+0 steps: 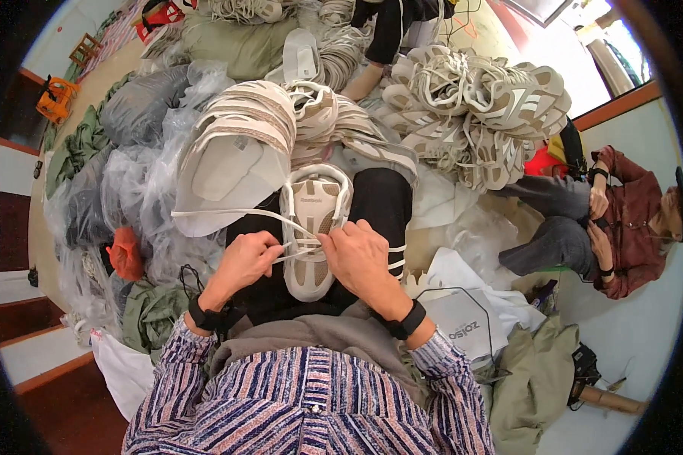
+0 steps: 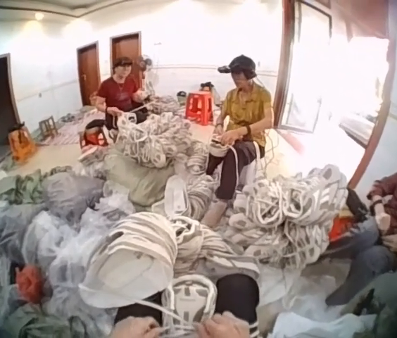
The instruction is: Lacing and tying the laces of athletic shoes in a workshop environment.
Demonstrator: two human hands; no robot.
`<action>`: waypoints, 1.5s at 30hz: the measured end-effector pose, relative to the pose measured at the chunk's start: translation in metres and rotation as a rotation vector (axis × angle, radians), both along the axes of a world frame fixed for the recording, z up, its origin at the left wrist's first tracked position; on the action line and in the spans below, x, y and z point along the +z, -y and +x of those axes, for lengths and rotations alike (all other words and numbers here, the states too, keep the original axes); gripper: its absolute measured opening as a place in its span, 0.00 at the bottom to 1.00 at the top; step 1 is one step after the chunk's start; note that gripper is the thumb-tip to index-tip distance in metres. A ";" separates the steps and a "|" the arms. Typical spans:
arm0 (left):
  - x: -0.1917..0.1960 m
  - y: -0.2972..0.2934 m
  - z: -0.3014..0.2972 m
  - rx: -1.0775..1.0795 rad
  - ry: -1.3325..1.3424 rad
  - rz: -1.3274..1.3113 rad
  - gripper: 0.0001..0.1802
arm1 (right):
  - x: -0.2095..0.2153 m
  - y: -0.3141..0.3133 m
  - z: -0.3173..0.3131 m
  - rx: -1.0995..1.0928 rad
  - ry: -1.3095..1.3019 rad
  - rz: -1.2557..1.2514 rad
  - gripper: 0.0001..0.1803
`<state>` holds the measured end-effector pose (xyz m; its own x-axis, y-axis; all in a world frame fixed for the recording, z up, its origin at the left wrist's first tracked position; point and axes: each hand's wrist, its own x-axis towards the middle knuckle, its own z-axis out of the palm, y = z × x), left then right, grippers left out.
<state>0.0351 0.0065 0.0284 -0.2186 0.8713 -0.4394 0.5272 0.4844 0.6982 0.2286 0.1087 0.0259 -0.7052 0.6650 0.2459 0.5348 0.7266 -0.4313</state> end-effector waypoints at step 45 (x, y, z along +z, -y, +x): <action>-0.017 -0.011 0.005 -0.216 -0.335 0.440 0.12 | -0.009 -0.025 0.014 0.284 -0.169 -0.567 0.10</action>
